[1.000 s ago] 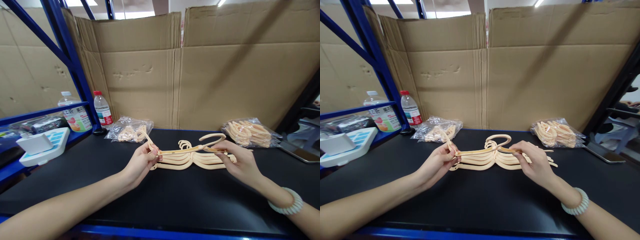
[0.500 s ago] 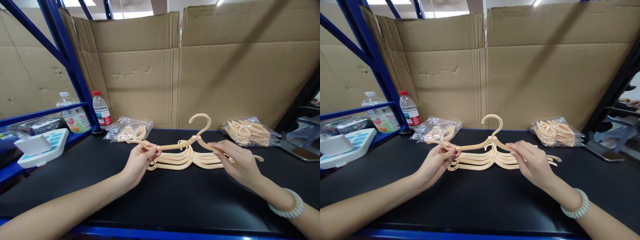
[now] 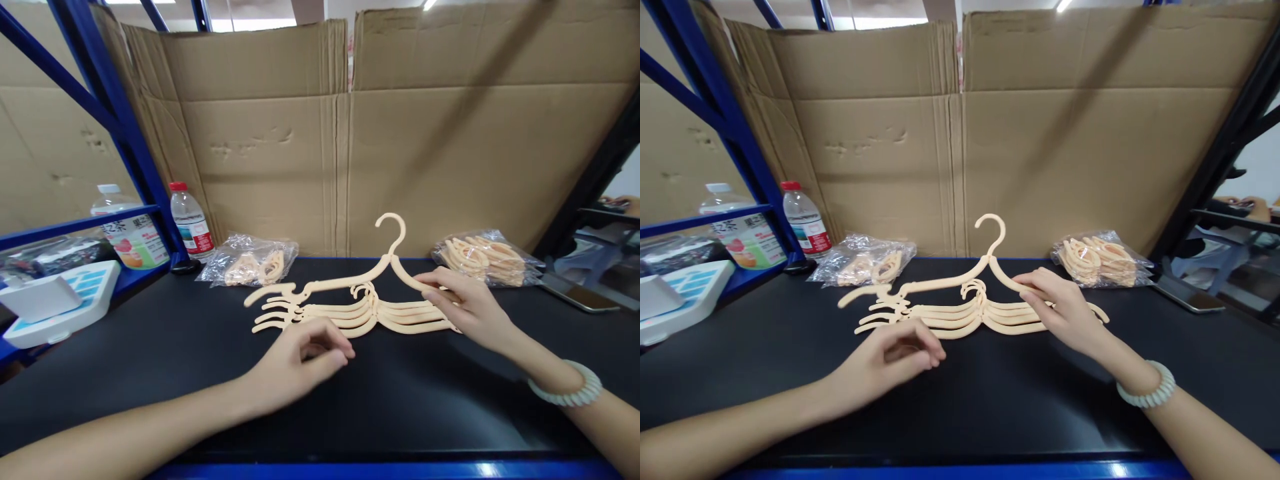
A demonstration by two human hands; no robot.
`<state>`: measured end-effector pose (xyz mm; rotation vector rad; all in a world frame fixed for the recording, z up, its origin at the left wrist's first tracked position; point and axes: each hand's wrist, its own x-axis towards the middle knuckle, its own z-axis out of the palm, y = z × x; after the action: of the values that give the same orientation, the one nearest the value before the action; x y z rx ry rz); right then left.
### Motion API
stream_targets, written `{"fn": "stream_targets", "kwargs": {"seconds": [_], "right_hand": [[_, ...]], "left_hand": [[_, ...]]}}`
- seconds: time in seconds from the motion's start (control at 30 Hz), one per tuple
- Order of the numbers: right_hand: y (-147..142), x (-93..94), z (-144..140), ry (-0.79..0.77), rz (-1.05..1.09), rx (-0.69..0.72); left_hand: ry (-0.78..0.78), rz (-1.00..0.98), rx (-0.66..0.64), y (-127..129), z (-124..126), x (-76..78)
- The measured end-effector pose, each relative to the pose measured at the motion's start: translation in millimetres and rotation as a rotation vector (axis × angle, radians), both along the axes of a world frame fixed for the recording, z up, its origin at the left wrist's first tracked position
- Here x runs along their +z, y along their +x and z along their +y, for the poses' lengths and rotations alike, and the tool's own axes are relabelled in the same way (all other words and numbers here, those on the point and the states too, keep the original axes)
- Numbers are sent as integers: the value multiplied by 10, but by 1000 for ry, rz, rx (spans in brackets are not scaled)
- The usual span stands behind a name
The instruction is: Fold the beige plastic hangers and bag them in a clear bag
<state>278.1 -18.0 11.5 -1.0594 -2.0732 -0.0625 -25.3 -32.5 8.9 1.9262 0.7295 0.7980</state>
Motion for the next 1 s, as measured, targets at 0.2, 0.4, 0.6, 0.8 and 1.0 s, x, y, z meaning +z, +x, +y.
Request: {"fn": "stream_targets", "kwargs": {"seconds": [0.2, 0.4, 0.6, 0.8, 1.0], "right_hand": [[-30, 34, -37, -291, -132, 100], [-15, 13, -39, -449, -220, 91], [-12, 7, -30, -470, -335, 129], [19, 45, -46, -538, -413, 112], [-81, -33, -196, -358, -393, -12]], "left_hand": [[1029, 404, -462, 13, -203, -6], [1027, 509, -308, 28, -250, -20], [877, 639, -200, 13, -258, 0], [845, 689, -157, 0, -276, -16], [793, 748, -59, -46, -261, -101]]}}
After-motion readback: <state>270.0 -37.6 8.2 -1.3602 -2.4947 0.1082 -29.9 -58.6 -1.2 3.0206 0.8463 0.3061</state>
